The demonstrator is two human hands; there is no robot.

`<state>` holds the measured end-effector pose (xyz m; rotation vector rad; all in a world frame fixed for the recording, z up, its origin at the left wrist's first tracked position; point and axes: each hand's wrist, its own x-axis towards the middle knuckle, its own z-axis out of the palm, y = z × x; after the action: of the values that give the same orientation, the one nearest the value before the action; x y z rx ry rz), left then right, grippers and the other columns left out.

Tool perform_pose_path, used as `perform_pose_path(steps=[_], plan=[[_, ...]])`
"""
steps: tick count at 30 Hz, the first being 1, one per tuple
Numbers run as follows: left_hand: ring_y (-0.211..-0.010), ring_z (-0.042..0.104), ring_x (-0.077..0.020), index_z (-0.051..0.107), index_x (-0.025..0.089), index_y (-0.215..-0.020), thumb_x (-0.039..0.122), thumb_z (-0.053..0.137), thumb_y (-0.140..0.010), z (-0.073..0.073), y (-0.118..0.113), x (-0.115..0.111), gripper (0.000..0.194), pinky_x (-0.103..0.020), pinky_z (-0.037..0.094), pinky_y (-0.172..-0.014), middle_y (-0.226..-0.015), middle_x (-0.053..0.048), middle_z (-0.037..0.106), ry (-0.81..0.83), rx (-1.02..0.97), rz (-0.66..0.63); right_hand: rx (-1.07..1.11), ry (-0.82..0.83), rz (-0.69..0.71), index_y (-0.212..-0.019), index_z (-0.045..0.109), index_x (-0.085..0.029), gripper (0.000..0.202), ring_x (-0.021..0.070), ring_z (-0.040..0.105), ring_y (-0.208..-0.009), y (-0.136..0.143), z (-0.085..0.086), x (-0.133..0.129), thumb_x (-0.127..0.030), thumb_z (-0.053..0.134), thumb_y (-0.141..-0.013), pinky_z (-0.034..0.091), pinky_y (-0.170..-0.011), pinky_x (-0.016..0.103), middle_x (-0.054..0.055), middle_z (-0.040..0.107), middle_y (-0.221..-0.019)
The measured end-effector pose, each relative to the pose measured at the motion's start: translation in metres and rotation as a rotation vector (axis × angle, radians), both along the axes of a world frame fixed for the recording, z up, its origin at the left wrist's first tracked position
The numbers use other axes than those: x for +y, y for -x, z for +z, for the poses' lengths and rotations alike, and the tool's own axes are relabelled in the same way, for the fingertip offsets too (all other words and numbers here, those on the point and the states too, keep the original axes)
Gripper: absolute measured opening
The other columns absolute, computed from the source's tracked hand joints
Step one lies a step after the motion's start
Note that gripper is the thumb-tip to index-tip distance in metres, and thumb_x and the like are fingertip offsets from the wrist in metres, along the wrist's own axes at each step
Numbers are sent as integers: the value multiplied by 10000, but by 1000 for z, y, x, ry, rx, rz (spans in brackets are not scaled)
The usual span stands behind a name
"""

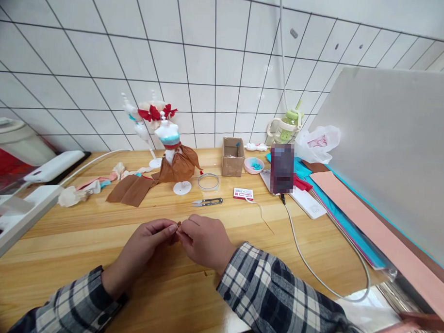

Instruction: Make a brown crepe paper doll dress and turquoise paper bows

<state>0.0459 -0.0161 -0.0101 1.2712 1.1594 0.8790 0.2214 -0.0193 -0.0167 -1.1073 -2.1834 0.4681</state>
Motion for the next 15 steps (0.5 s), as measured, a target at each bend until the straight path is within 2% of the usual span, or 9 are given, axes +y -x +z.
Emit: perform_pose_path(steps=[1, 3, 5, 7, 9, 12, 15], plan=[[-619, 572, -159, 668, 166, -688, 417, 628, -762, 0, -2, -2, 265, -255, 459, -605, -643, -23, 661, 2, -34, 15, 62, 26, -11, -820, 640, -198, 153, 127, 545, -709, 0, 1, 1, -280, 520, -869, 369, -631, 243, 31, 635, -788], [-649, 592, -164, 675, 171, -713, 395, 617, -784, 1, -2, -4, 242, -260, 471, -634, -686, -33, 683, -121, 60, 45, 252, 172, -61, -800, 651, -195, 144, 116, 532, -657, 1, 1, 4, -311, 574, -837, 390, -617, 241, 17, 623, -738], [-695, 617, -171, 690, 186, -753, 347, 588, -819, 2, 2, -5, 202, -262, 481, -671, -744, -43, 703, -366, 286, 43, 476, 475, -62, -778, 642, -180, 207, 101, 510, -570, 1, -1, 9, -387, 630, -787, 416, -559, 237, 0, 596, -683], [-737, 636, -173, 702, 207, -806, 289, 545, -851, 2, 9, -4, 183, -262, 488, -697, -797, -48, 718, -633, 490, -19, 636, 859, 76, -798, 629, -162, 313, 88, 501, -506, -2, -6, 17, -461, 681, -719, 440, -491, 232, -10, 584, -675], [-768, 651, -170, 707, 225, -887, 236, 502, -873, 1, 16, -2, 206, -258, 497, -702, -847, -53, 730, -847, 605, -156, 673, 1127, 238, -817, 634, -146, 379, 83, 521, -516, -6, -12, 24, -465, 745, -644, 451, -459, 210, -5, 598, -696], [-804, 662, -170, 697, 251, -988, 175, 491, -874, 2, 25, 2, 248, -279, 518, -747, -915, -50, 738, -1040, 672, -388, 619, 1278, 348, -803, 648, -132, 383, 81, 552, -559, -13, -17, 30, -418, 793, -594, 434, -439, 161, -2, 606, -686], [-868, 662, -185, 696, 267, -1001, 162, 498, -873, 6, 30, 2, 258, -362, 508, -897, -922, -43, 739, -1058, 688, -504, 538, 1293, 410, -814, 657, -136, 352, 81, 567, -590, -17, -16, 32, -406, 778, -623, 432, -443, 142, -4, 609, -688]])
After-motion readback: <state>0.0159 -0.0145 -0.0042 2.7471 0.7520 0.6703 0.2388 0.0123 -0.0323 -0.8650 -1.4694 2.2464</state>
